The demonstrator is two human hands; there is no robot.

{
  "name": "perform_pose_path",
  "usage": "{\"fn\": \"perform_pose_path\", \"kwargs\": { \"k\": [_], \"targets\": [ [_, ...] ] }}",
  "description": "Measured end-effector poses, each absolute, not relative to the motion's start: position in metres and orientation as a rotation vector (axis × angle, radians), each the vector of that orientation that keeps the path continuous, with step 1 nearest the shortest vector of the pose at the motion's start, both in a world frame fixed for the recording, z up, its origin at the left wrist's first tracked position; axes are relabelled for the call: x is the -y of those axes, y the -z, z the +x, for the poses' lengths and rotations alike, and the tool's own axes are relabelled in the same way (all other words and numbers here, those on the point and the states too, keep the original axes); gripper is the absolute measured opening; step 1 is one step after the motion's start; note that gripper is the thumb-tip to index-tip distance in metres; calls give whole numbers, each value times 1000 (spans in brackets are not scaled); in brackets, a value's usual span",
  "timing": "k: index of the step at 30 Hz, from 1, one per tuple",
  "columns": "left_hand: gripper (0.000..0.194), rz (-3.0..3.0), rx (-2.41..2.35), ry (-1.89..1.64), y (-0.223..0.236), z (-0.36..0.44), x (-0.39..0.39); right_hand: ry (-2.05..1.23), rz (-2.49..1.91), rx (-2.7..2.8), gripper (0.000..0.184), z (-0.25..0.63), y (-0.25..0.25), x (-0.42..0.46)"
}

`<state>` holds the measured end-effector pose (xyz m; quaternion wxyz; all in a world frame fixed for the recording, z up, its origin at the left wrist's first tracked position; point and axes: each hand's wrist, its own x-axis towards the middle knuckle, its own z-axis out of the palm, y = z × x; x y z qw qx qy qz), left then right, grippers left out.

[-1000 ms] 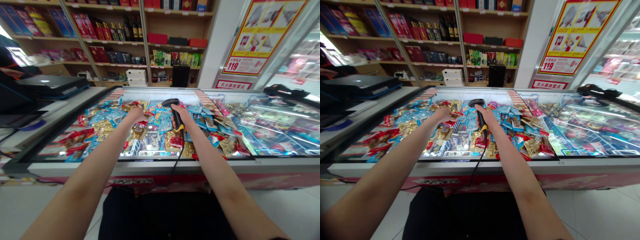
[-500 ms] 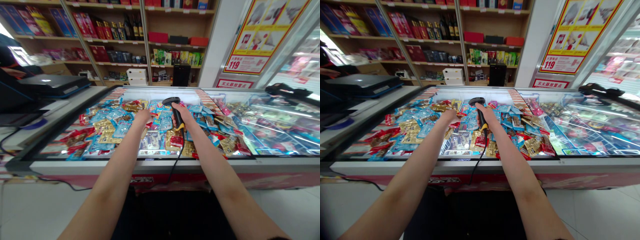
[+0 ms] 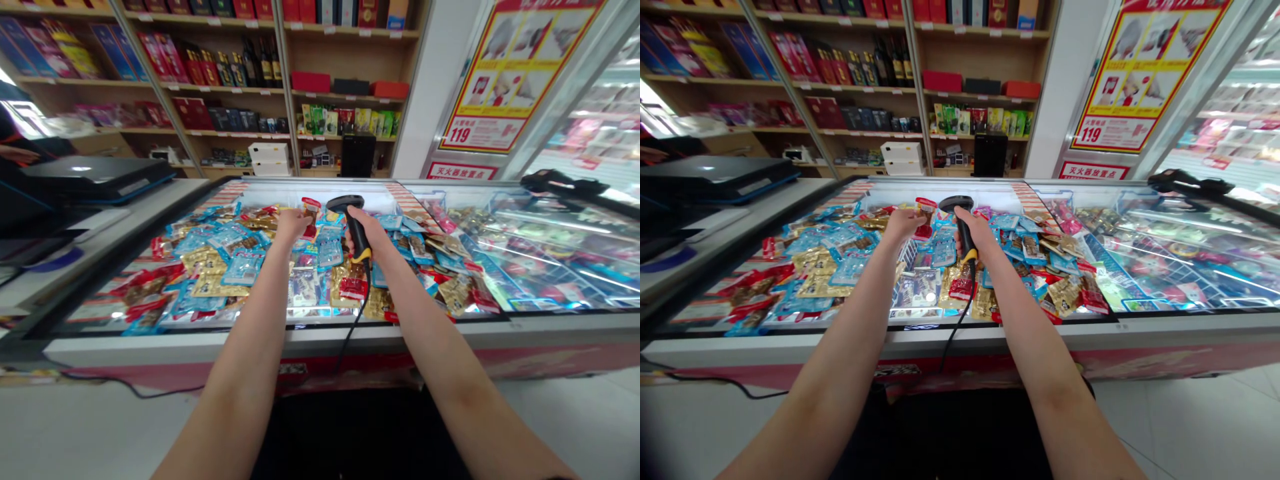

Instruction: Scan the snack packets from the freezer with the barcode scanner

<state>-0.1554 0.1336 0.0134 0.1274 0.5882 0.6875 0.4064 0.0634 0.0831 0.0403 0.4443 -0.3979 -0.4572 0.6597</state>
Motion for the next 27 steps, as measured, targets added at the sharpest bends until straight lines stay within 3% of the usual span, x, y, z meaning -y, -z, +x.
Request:
{"fn": "perform_pose_path", "kwargs": {
  "k": [15,27],
  "targets": [
    [17,1892,-1975,-1181,-17,-124,-124,-1688,-973,1072,44,75,-53,-82],
    [13,1871,-2002,-1196,-11,-123,-124,-1720,-921,1127,40,77,-50,-82]
  ]
}}
